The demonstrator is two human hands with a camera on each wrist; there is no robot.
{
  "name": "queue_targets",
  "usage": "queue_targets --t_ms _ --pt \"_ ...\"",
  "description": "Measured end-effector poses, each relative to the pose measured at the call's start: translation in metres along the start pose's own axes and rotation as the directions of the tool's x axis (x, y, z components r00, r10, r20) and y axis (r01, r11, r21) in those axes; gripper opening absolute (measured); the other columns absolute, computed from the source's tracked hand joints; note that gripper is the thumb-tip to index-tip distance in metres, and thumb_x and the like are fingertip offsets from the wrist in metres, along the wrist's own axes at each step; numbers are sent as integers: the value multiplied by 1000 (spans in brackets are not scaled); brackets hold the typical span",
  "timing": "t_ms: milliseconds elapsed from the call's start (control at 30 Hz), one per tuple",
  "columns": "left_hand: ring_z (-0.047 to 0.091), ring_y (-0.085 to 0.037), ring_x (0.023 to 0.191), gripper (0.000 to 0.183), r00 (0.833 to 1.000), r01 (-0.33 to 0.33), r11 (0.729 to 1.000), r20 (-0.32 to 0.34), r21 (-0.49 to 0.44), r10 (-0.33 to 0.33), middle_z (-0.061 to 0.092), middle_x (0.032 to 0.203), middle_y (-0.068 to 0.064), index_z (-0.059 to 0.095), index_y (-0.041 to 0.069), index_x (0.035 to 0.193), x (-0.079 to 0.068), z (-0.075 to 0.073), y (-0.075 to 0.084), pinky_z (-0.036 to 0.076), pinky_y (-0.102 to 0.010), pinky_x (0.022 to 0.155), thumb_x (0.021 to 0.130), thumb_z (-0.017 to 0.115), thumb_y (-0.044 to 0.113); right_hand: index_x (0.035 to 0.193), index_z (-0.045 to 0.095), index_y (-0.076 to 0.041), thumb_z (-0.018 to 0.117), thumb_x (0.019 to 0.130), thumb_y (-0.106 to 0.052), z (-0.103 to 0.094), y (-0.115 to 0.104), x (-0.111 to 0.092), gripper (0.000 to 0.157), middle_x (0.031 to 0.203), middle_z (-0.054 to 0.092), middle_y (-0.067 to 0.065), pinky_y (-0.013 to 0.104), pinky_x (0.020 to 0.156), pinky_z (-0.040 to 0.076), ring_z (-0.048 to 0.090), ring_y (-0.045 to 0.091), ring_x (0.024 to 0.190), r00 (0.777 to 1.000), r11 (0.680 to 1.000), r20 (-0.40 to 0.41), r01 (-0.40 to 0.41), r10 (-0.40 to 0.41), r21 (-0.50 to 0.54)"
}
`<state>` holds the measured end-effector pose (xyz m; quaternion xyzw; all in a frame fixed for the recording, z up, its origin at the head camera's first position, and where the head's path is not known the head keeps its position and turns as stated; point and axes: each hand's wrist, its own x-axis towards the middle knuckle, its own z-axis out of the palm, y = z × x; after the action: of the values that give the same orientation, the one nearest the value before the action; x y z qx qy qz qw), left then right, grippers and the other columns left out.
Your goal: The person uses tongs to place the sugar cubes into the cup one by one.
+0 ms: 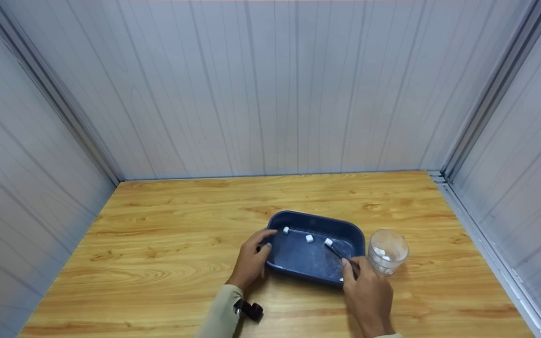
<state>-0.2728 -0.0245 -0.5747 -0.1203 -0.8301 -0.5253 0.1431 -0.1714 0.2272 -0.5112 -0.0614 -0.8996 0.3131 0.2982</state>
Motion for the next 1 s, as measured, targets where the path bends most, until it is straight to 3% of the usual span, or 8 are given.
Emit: queue_targets --t_ms 300,733,1000 --pt "47 -6 118 35 1000 21 1000 8 -15 -21 54 126 6 65 27 114 -1 -1 2 36 -29 99 84 56 9 82 67 -8 69 83 -22 -4 1 0 14 75 68 7 48 62 45 64 28 74 1000 1000 -15 1 -1 -8" --pt "46 -6 119 34 1000 5 1000 18 -3 -5 53 127 6 64 21 117 -1 0 0 38 -31 98 86 56 9 80 67 -9 70 81 -20 -8 4 1 11 72 68 6 50 61 44 65 29 71 997 1000 -72 18 -18 4" --pt "46 -8 119 34 1000 0 1000 14 -10 0 54 127 5 65 19 117 0 0 0 37 -32 99 86 56 8 79 67 -8 71 79 -17 -10 5 4 10 70 67 5 40 58 42 62 22 67 995 999 -85 47 -49 -23"
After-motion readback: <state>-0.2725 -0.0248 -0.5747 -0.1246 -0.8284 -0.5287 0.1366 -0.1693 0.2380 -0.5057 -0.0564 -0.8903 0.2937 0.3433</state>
